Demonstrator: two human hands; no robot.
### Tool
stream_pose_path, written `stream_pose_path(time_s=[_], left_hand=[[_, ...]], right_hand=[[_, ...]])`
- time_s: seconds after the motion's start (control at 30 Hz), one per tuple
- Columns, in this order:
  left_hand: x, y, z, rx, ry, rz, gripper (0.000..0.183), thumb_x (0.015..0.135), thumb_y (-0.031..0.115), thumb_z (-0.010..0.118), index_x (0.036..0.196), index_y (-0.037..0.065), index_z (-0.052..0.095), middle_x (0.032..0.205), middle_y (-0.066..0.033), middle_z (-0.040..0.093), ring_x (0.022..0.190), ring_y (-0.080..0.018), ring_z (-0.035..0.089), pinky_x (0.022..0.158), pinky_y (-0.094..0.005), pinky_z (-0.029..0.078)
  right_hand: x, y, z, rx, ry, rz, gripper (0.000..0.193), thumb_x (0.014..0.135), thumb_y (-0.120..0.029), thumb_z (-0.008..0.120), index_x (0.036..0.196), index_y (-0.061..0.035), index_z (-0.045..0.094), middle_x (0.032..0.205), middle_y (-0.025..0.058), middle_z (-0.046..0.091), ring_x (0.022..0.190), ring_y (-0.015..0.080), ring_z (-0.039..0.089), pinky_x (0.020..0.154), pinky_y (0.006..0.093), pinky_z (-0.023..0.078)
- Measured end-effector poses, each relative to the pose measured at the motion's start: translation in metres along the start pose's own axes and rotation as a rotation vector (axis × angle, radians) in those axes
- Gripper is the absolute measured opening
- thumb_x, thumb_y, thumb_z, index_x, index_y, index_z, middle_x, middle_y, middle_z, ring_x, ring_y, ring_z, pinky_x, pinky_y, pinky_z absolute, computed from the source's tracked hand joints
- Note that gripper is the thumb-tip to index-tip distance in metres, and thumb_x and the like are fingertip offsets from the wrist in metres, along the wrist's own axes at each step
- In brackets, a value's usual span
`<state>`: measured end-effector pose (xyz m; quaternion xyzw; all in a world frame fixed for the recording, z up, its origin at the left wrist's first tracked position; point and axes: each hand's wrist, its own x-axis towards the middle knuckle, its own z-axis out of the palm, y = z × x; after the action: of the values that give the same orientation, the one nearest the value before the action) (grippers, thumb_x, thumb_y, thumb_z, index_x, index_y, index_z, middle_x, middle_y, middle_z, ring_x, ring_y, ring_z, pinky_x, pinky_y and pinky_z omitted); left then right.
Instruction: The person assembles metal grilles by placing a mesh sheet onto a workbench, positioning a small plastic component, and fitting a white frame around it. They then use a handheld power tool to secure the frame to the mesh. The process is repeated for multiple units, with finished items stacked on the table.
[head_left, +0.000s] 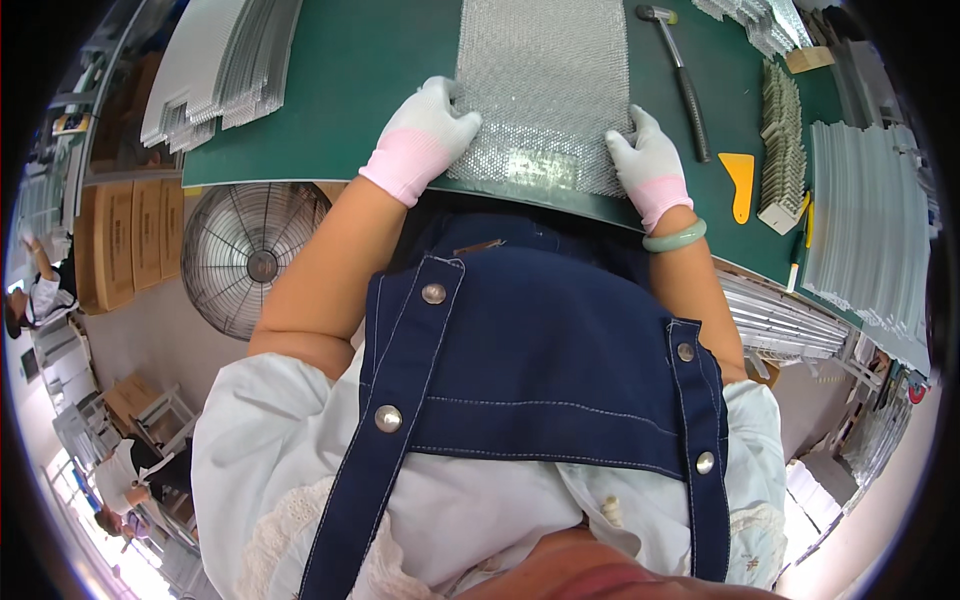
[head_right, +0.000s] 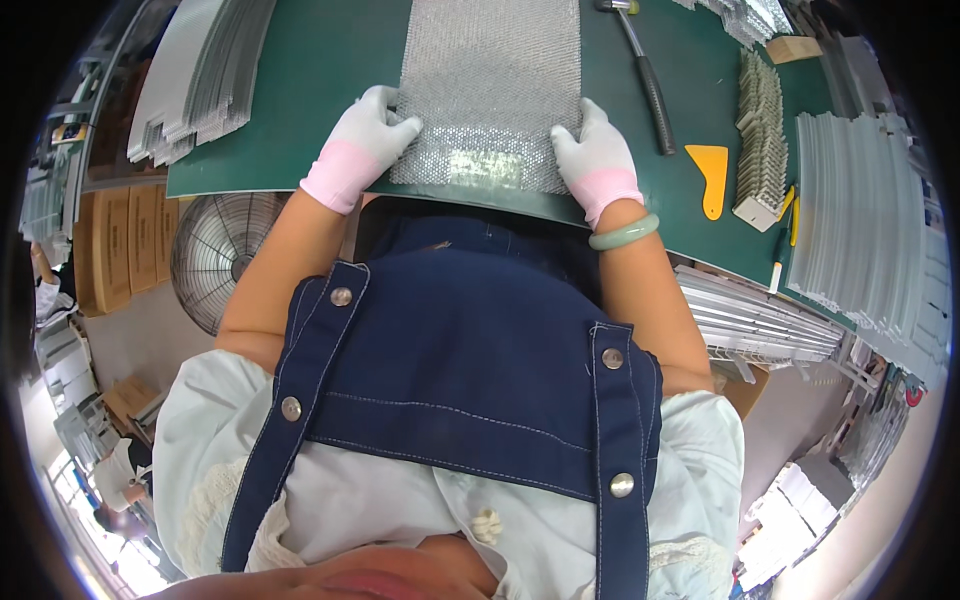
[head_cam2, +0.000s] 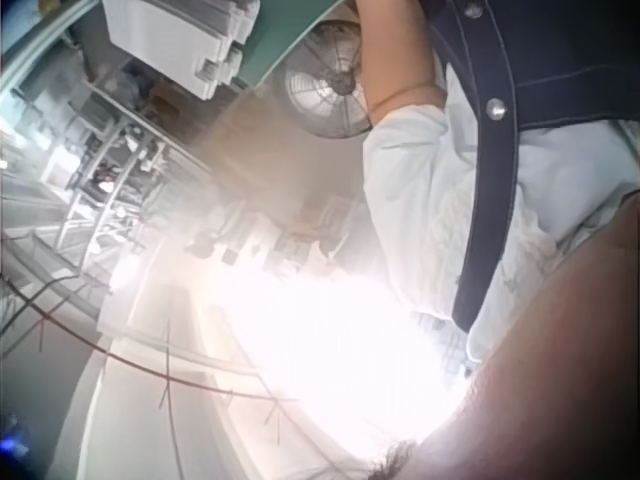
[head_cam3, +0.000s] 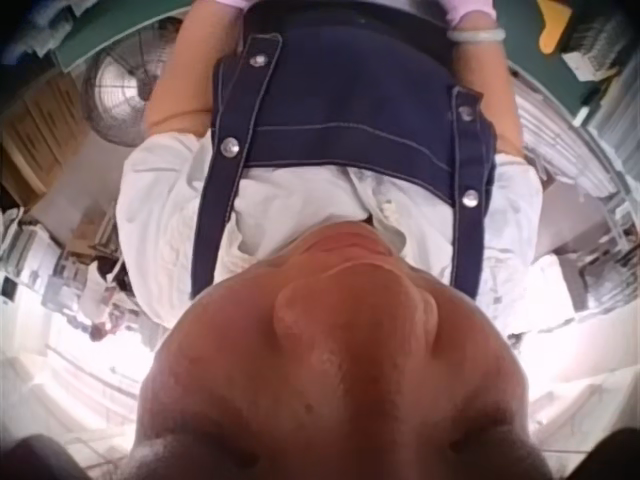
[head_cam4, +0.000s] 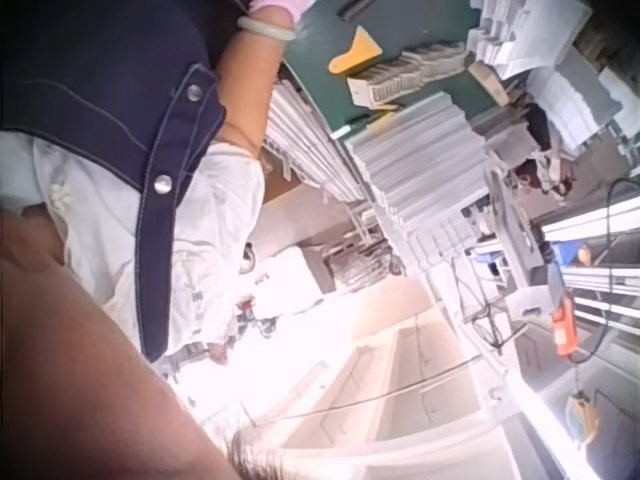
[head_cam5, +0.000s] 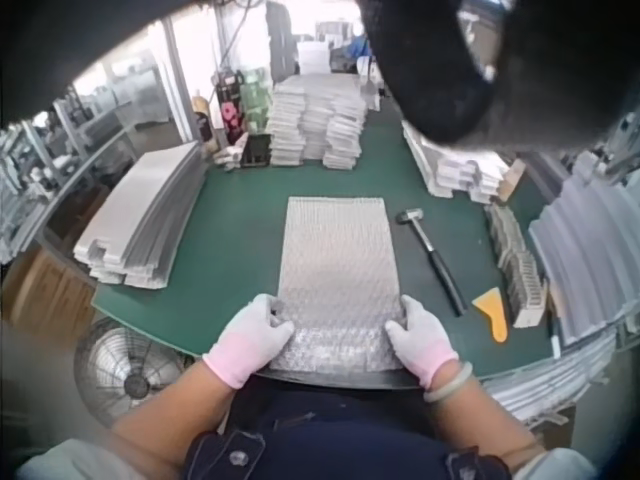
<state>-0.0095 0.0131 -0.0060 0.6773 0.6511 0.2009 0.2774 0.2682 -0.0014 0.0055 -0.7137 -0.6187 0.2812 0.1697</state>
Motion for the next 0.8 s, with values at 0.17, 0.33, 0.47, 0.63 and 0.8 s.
stream_pose_path(time_s=[0.17, 0.33, 0.47, 0.63, 0.8], left_hand=[[-0.006, 0.027, -0.007, 0.105, -0.084, -0.124, 0.072, 0.079, 0.035, 0.070, 0.129, -0.012, 0.047, 0.105, -0.0264, 0.066, 0.100, -0.0363, 0.065, 0.090, -0.0388, 0.051], [-0.010, 0.028, -0.002, 0.129, -0.056, -0.077, 0.078, 0.077, 0.039, 0.072, 0.131, -0.011, 0.045, 0.115, -0.0309, 0.062, 0.110, -0.0395, 0.061, 0.096, -0.0404, 0.049], [-0.008, 0.031, -0.002, 0.141, -0.072, -0.115, 0.075, 0.079, 0.039, 0.071, 0.130, -0.010, 0.045, 0.116, -0.0312, 0.061, 0.109, -0.0400, 0.062, 0.095, -0.0411, 0.049], [-0.021, 0.041, -0.005, 0.361, -0.019, -0.100, 0.068, 0.081, 0.045, 0.069, 0.120, -0.007, 0.050, 0.105, -0.0277, 0.065, 0.099, -0.0384, 0.065, 0.085, -0.0419, 0.053], [-0.024, 0.040, 0.003, 0.489, 0.082, -0.078, 0.061, 0.080, 0.051, 0.068, 0.105, -0.004, 0.057, 0.092, -0.0245, 0.066, 0.092, -0.0371, 0.066, 0.079, -0.0416, 0.055]], right_hand=[[-0.005, 0.002, 0.001, -0.031, 0.031, -0.054, 0.074, 0.084, -0.036, 0.067, 0.137, 0.0088, 0.041, 0.123, 0.0300, 0.058, 0.118, 0.0381, 0.057, 0.102, 0.0391, 0.044], [-0.006, 0.002, 0.006, -0.114, 0.076, -0.093, 0.081, 0.082, -0.039, 0.069, 0.140, 0.0088, 0.037, 0.123, 0.0298, 0.058, 0.116, 0.0392, 0.057, 0.101, 0.0400, 0.044], [-0.011, -0.008, 0.006, -0.185, 0.082, -0.039, 0.084, 0.082, -0.040, 0.069, 0.142, 0.0070, 0.034, 0.123, 0.0287, 0.059, 0.113, 0.0398, 0.059, 0.097, 0.0410, 0.047], [-0.020, -0.019, 0.001, -0.340, 0.120, 0.039, 0.079, 0.082, -0.048, 0.069, 0.135, 0.0028, 0.042, 0.114, 0.0250, 0.063, 0.105, 0.0384, 0.063, 0.088, 0.0438, 0.052], [-0.022, -0.011, 0.005, -0.399, 0.189, -0.032, 0.064, 0.083, -0.054, 0.066, 0.114, 0.0006, 0.054, 0.104, 0.0223, 0.064, 0.098, 0.0378, 0.064, 0.084, 0.0442, 0.053]])
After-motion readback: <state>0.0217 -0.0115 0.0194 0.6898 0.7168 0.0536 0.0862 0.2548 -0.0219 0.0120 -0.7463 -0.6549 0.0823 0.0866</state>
